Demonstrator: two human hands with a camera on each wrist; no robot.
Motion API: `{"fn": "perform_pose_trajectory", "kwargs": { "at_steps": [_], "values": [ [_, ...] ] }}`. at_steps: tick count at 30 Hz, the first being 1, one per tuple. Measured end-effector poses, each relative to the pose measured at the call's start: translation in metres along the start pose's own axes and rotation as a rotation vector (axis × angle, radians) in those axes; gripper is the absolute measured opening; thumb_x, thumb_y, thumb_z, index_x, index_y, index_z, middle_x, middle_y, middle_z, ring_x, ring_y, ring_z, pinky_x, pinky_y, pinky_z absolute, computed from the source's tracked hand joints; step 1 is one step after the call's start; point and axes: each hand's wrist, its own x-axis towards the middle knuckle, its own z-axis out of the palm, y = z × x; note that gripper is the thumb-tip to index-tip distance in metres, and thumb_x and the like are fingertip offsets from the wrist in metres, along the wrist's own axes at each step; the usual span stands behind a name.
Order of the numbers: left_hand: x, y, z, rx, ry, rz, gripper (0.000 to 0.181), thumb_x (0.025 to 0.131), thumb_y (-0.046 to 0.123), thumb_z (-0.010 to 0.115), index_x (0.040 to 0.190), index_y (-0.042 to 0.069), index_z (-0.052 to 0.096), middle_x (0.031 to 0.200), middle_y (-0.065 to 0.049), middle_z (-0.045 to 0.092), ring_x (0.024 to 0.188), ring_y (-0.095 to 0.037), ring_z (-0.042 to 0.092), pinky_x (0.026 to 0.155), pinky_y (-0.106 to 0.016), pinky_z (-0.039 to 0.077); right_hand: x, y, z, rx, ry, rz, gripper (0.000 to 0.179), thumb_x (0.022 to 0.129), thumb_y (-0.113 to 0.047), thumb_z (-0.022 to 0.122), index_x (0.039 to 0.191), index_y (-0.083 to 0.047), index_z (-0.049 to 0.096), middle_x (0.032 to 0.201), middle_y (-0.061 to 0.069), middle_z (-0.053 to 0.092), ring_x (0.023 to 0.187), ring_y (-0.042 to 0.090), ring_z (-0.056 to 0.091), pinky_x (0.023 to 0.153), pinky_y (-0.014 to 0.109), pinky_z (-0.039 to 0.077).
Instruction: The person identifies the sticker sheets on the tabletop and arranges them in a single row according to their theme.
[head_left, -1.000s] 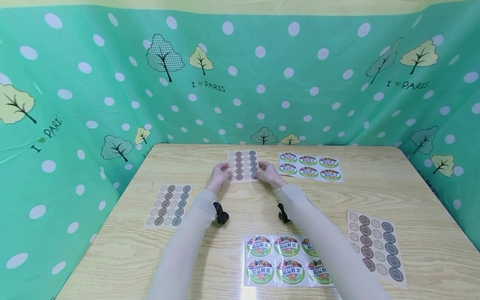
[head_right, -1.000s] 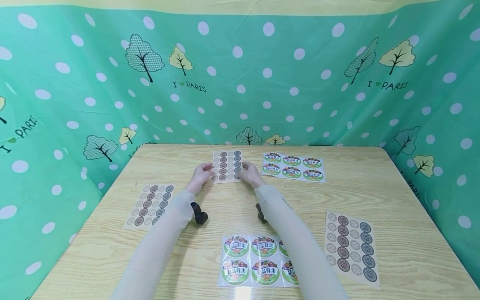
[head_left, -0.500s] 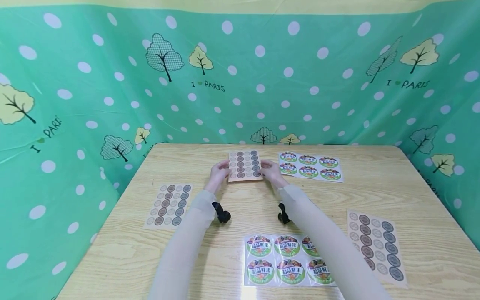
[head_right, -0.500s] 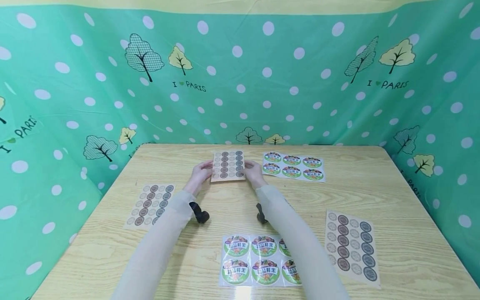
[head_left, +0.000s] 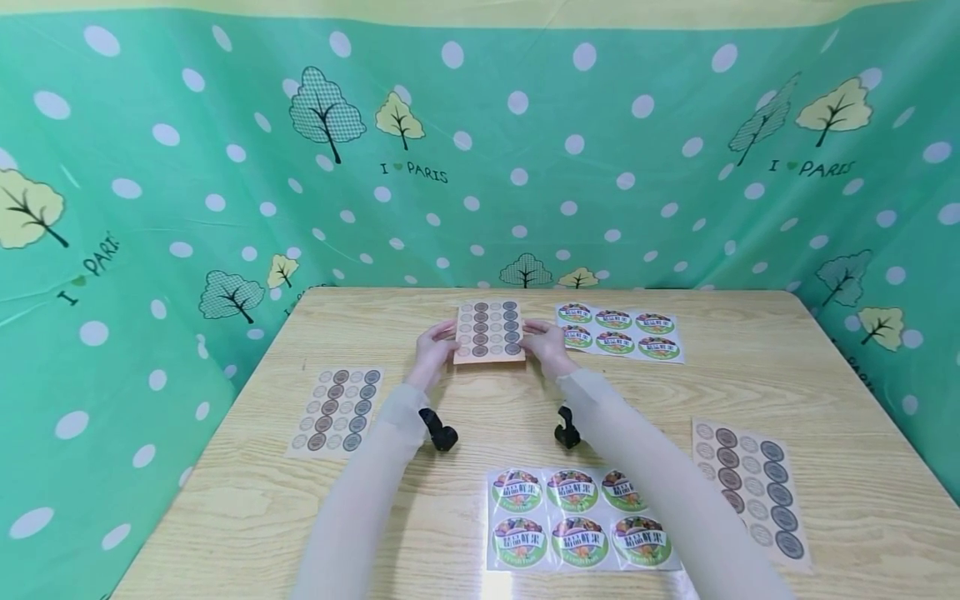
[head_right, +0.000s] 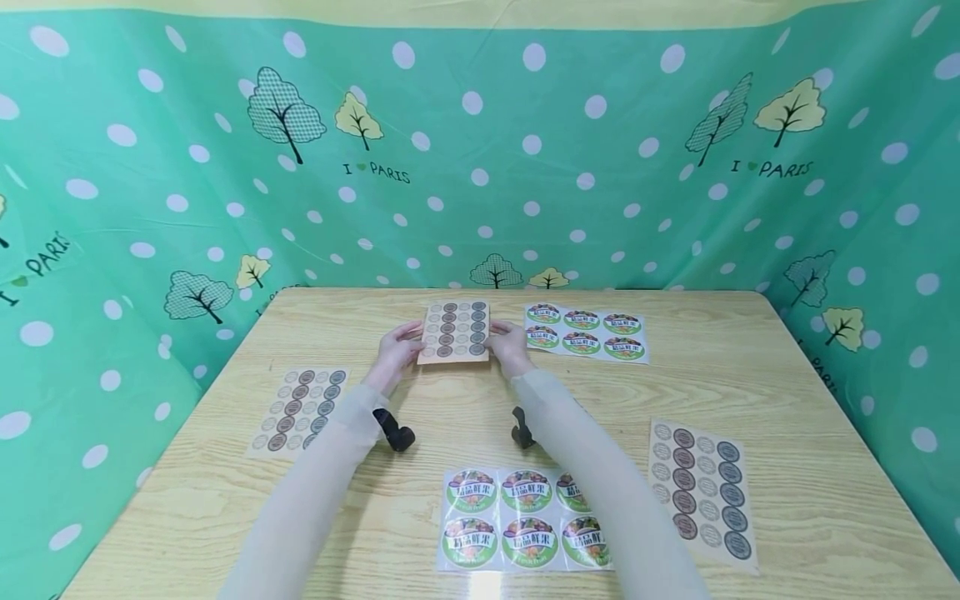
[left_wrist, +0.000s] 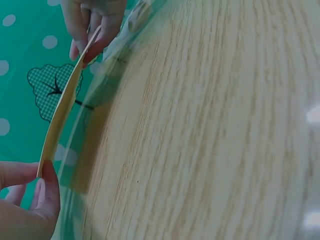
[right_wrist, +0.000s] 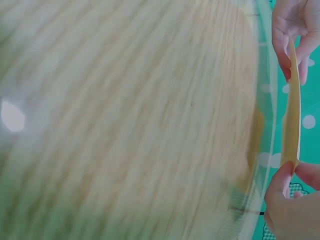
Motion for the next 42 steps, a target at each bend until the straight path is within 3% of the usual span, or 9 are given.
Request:
{"fn": "perform_pose_trajectory", "kwargs": {
  "at_steps": [6,10,16,17,19,21,23,32,42],
  "values": [
    [-0.008,0.004,-0.001,-0.018,0.001,-0.027,0.051,0.077,-0.016,0.051,0.126,-0.002,0.045,0.119,-0.020,0.049,0.070,-0.010,0.054,0.058,-0.018,0.048,-0.003,-0.002,0.000,-0.019,0.013,0.038,0.048,0.078,0.013,0.052,0.123,-0.003,0.049,0.118,0.014,0.053,0.105,0.024,0.052,0.085,0.029,0.047],
    [-0.009,0.002,-0.001,-0.024,0.001,-0.034,0.049,0.078,-0.014,0.051,0.124,0.001,0.047,0.116,-0.018,0.052,0.071,-0.012,0.057,0.065,-0.023,0.050,-0.007,-0.003,0.000,-0.026,0.020,0.071,0.047,0.078,0.011,0.053,0.122,-0.006,0.050,0.114,0.013,0.055,0.100,0.021,0.054,0.084,0.027,0.048],
    [0.082,-0.073,-0.024,-0.209,-0.122,0.044,0.045,0.070,-0.013,0.060,0.109,0.008,0.062,0.098,-0.010,0.063,0.077,-0.017,0.062,0.064,-0.028,0.053,-0.015,-0.005,0.000,-0.039,-0.002,0.091,0.047,0.078,0.009,0.054,0.122,-0.007,0.051,0.111,0.013,0.056,0.098,0.021,0.054,0.085,0.028,0.047],
    [0.084,-0.075,-0.024,-0.206,-0.112,0.033,0.045,0.070,-0.013,0.059,0.110,0.008,0.061,0.099,-0.011,0.062,0.081,-0.018,0.062,0.067,-0.029,0.053,-0.017,-0.006,0.000,-0.043,-0.012,0.090,0.047,0.078,0.009,0.054,0.122,-0.007,0.051,0.112,0.013,0.056,0.099,0.021,0.054,0.085,0.028,0.047],
    [0.052,-0.049,-0.018,-0.153,-0.067,-0.025,0.046,0.075,-0.013,0.055,0.117,0.005,0.056,0.110,-0.013,0.059,0.089,-0.020,0.059,0.075,-0.031,0.051,-0.019,-0.007,-0.001,-0.047,-0.030,0.089,0.047,0.079,0.009,0.053,0.123,-0.007,0.051,0.113,0.014,0.056,0.101,0.023,0.055,0.086,0.029,0.047],
    [0.014,-0.022,-0.014,-0.153,-0.062,-0.026,0.045,0.075,-0.012,0.054,0.117,0.004,0.055,0.110,-0.013,0.058,0.082,-0.015,0.059,0.068,-0.024,0.051,-0.022,-0.008,-0.002,-0.048,-0.049,0.085,0.046,0.079,0.008,0.053,0.122,-0.006,0.051,0.114,0.015,0.056,0.101,0.023,0.055,0.086,0.029,0.047],
    [-0.022,0.008,-0.008,-0.100,-0.004,-0.089,0.047,0.079,-0.013,0.048,0.124,0.001,0.048,0.119,-0.016,0.052,0.084,-0.014,0.057,0.071,-0.023,0.050,-0.024,-0.009,-0.002,-0.041,-0.068,0.084,0.045,0.079,0.008,0.053,0.122,-0.006,0.050,0.116,0.015,0.055,0.102,0.024,0.055,0.086,0.029,0.047],
    [-0.039,0.013,-0.018,-0.140,-0.046,-0.074,0.049,0.078,-0.014,0.048,0.125,0.001,0.047,0.114,-0.017,0.052,0.070,-0.008,0.057,0.065,-0.019,0.051,-0.040,-0.013,-0.005,-0.001,-0.147,0.097,0.047,0.080,0.009,0.053,0.125,-0.003,0.045,0.116,0.020,0.053,0.104,0.028,0.054,0.088,0.031,0.046],
    [-0.059,0.017,-0.029,-0.099,-0.052,-0.096,0.050,0.079,-0.011,0.049,0.127,0.005,0.046,0.119,-0.016,0.050,0.085,-0.014,0.056,0.082,-0.027,0.048,-0.055,-0.010,-0.007,0.050,-0.210,0.101,0.050,0.080,0.010,0.051,0.128,0.000,0.041,0.116,0.024,0.052,0.102,0.029,0.054,0.090,0.034,0.044]
  ]
}}
